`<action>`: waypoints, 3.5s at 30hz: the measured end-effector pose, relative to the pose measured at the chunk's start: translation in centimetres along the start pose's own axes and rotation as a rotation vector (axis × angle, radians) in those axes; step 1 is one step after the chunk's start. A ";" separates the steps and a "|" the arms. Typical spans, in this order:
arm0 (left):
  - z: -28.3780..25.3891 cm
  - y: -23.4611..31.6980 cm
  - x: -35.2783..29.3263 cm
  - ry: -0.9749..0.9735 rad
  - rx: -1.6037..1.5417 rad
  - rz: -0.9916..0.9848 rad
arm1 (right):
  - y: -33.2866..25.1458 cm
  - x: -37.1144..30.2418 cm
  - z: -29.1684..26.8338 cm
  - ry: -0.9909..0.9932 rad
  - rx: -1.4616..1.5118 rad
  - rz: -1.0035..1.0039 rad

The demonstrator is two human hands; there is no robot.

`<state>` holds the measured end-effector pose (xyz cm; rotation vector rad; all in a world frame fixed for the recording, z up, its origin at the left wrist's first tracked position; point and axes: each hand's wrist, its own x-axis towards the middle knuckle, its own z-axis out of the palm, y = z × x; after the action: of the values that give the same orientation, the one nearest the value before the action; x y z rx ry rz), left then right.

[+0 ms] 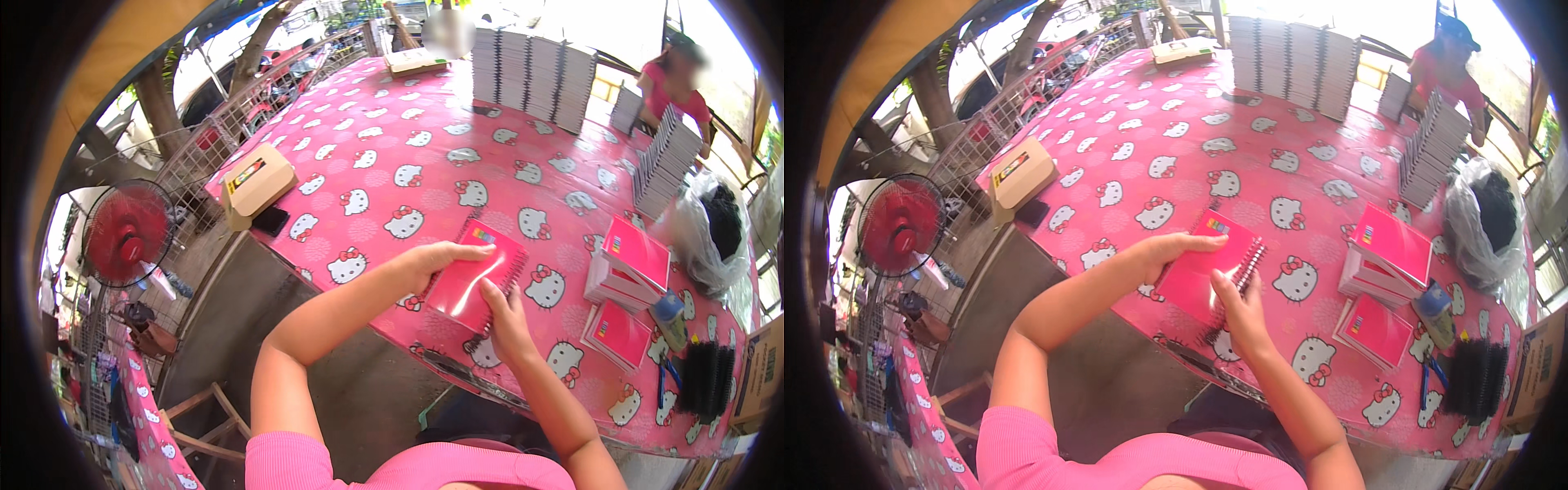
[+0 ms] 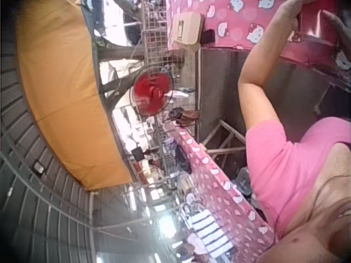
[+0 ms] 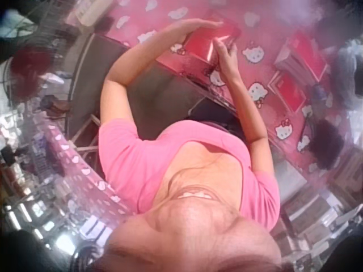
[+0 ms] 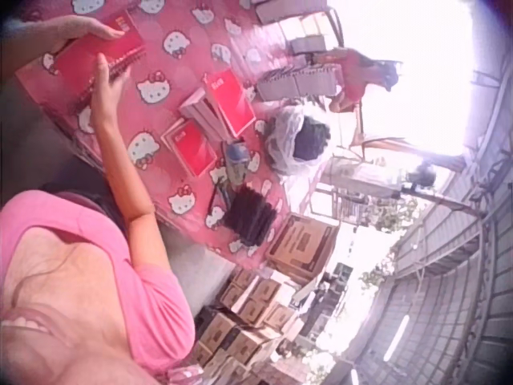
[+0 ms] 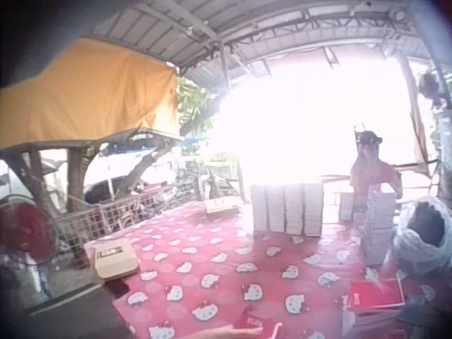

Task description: The person assembles notebooks by threading plastic spiral coils through the punched holes of the paper stacks and covers by hand, then uses blue pliers to trim the excess coil.

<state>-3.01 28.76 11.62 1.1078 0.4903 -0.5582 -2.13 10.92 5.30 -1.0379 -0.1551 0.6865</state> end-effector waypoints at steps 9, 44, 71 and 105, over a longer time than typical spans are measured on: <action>-5.1 0.2 -0.2 0.091 -0.021 -0.014 | -0.4 3.3 1.7 0.009 -0.491 0.234; 17.2 -13.4 7.8 -0.046 -0.025 0.398 | -8.3 -12.6 -19.7 0.505 -0.884 -0.068; 22.8 -11.8 5.5 0.412 1.193 1.127 | -10.1 -15.3 -22.3 0.272 -1.368 -0.820; 21.7 -12.5 5.5 0.384 1.077 1.217 | -12.8 -16.3 -18.8 0.151 -0.958 -0.461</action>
<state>-4.82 3.52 7.61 2.2626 -0.2928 0.5856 -1.09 -16.74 9.44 -1.8795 -0.6088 0.0713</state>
